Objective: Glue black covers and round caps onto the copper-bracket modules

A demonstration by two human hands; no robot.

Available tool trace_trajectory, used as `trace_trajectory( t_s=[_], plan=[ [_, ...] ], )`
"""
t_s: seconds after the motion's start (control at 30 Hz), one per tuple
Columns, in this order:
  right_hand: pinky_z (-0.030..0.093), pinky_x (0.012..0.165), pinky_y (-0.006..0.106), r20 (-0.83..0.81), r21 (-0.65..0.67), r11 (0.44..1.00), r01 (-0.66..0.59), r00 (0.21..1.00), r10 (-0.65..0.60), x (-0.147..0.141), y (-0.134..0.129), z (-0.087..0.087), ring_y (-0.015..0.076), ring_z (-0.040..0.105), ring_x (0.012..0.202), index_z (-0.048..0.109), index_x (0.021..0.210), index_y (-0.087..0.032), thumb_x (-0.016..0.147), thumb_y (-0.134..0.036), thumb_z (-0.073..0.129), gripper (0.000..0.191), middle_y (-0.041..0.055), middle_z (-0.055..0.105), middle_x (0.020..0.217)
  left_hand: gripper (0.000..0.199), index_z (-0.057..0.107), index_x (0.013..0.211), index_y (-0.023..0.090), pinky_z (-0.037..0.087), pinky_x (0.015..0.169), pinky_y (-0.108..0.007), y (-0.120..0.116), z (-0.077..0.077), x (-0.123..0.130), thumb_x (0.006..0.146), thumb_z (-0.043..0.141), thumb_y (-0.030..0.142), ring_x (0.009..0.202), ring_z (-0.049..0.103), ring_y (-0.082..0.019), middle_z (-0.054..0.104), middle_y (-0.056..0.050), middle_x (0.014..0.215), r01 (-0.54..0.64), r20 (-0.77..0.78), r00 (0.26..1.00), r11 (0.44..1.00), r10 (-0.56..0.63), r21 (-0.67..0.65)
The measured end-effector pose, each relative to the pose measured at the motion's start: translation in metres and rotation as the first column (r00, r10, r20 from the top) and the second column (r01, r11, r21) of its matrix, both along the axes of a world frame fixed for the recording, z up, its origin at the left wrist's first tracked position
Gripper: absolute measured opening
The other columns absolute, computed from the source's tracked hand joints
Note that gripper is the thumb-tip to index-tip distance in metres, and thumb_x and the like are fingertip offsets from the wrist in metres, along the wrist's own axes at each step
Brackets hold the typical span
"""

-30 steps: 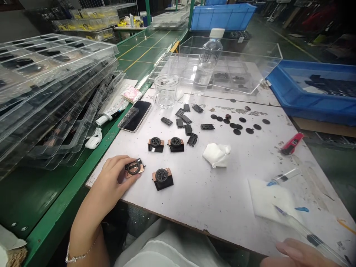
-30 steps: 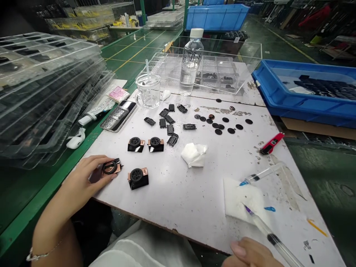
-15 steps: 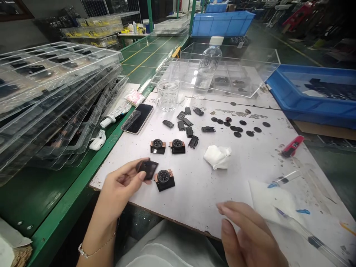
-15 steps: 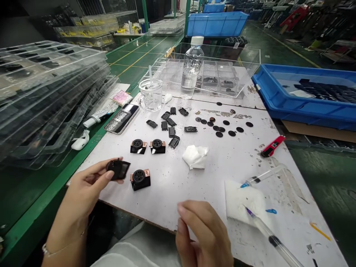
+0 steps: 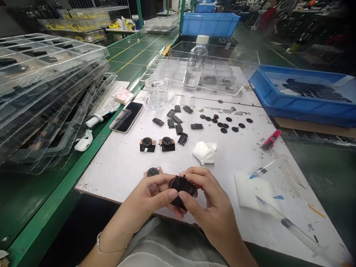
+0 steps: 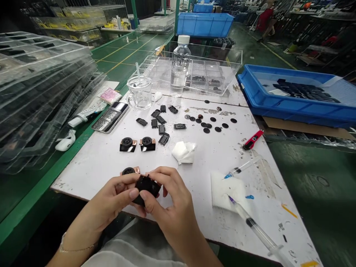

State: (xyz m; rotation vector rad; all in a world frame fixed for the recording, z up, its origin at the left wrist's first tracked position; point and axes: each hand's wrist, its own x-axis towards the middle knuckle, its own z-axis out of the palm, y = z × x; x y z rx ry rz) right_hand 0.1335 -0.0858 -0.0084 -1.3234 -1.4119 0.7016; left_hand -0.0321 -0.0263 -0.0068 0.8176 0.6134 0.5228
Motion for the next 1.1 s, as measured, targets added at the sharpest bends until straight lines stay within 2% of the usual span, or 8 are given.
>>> trace_trajectory(
  t_s=[0.13,0.27,0.37,0.43,0.57,0.7,1.0,1.1],
  plan=[
    [0.05,0.069,0.025,-0.129,-0.063,0.998,0.014,0.991,-0.022,0.001,-0.001,-0.006,0.016,0.058,0.092,0.062,0.104,-0.03,0.091,-0.027,0.065,0.014,0.0016,0.059,0.104,0.032,0.067,0.12,0.02,0.06,0.073,-0.028,-0.003,0.002,0.002,0.089,0.065,0.028,0.072,0.071,-0.015,0.073,-0.005,0.088,0.042,-0.06,0.997,0.997,-0.039,0.066],
    [0.049,0.068,0.025,-0.241,-0.111,0.994,0.001,0.97,-0.028,0.001,-0.001,-0.008,0.0156,0.057,0.088,0.065,0.098,-0.03,0.089,-0.027,0.067,0.009,0.001,0.058,0.101,0.032,0.066,0.122,0.02,0.059,0.072,-0.027,-0.006,0.004,0.004,0.091,0.061,0.031,0.073,0.07,-0.015,0.072,-0.004,0.085,0.036,-0.126,0.992,0.99,-0.019,0.135],
    [0.048,0.067,0.024,-0.303,-0.136,0.991,-0.002,0.952,-0.039,0.001,0.0,-0.006,0.0155,0.057,0.086,0.066,0.093,-0.028,0.091,-0.03,0.065,0.003,0.0014,0.058,0.096,0.03,0.068,0.118,0.02,0.06,0.069,-0.027,-0.007,0.006,0.006,0.092,0.06,0.032,0.069,0.07,-0.015,0.072,-0.003,0.081,0.04,-0.132,0.991,0.989,-0.022,0.139],
    [0.048,0.067,0.024,-0.353,-0.159,0.987,-0.009,0.934,-0.048,0.002,0.001,-0.004,0.0152,0.057,0.084,0.066,0.087,-0.026,0.092,-0.031,0.062,0.009,0.0016,0.057,0.092,0.032,0.067,0.121,0.02,0.06,0.068,-0.027,-0.007,0.006,0.007,0.092,0.06,0.032,0.068,0.07,-0.014,0.071,-0.003,0.078,0.07,-0.126,0.991,0.99,-0.054,0.123],
    [0.047,0.066,0.023,-0.516,-0.211,0.974,-0.086,0.856,-0.036,0.004,0.003,-0.001,0.0137,0.054,0.076,0.061,0.074,-0.022,0.091,-0.033,0.064,0.02,0.0007,0.052,0.086,0.037,0.064,0.127,0.02,0.06,0.068,-0.027,-0.008,0.003,0.007,0.092,0.061,0.032,0.068,0.071,-0.015,0.071,-0.003,0.077,0.118,-0.109,0.988,0.988,-0.107,0.103],
    [0.046,0.061,0.021,-0.669,-0.229,0.954,-0.195,0.744,-0.008,0.004,0.002,0.002,0.012,0.05,0.073,0.057,0.07,-0.021,0.091,-0.032,0.064,0.025,-0.0006,0.047,0.086,0.038,0.064,0.128,0.023,0.06,0.073,-0.028,-0.011,0.002,0.007,0.09,0.062,0.03,0.075,0.069,-0.015,0.069,-0.003,0.086,0.101,-0.099,0.991,0.986,-0.088,0.132],
    [0.048,0.057,0.021,-0.74,-0.273,0.945,-0.182,0.667,-0.086,-0.003,0.001,0.002,0.0121,0.048,0.07,0.057,0.067,-0.02,0.088,-0.034,0.067,0.027,-0.0001,0.044,0.085,0.037,0.063,0.128,0.027,0.058,0.073,-0.026,-0.015,0.004,0.01,0.091,0.059,0.034,0.081,0.057,-0.015,0.062,-0.002,0.087,0.075,-0.202,0.979,0.958,-0.018,0.276],
    [0.049,0.052,0.02,-0.785,-0.293,0.935,-0.201,0.609,-0.115,-0.004,0.004,0.003,0.0107,0.048,0.065,0.057,0.067,-0.021,0.086,-0.035,0.068,0.026,-0.001,0.044,0.085,0.039,0.062,0.129,0.025,0.056,0.074,-0.026,-0.014,0.003,0.009,0.092,0.058,0.035,0.079,0.057,-0.015,0.063,-0.002,0.087,0.094,-0.225,0.974,0.948,-0.025,0.304]
  ],
)
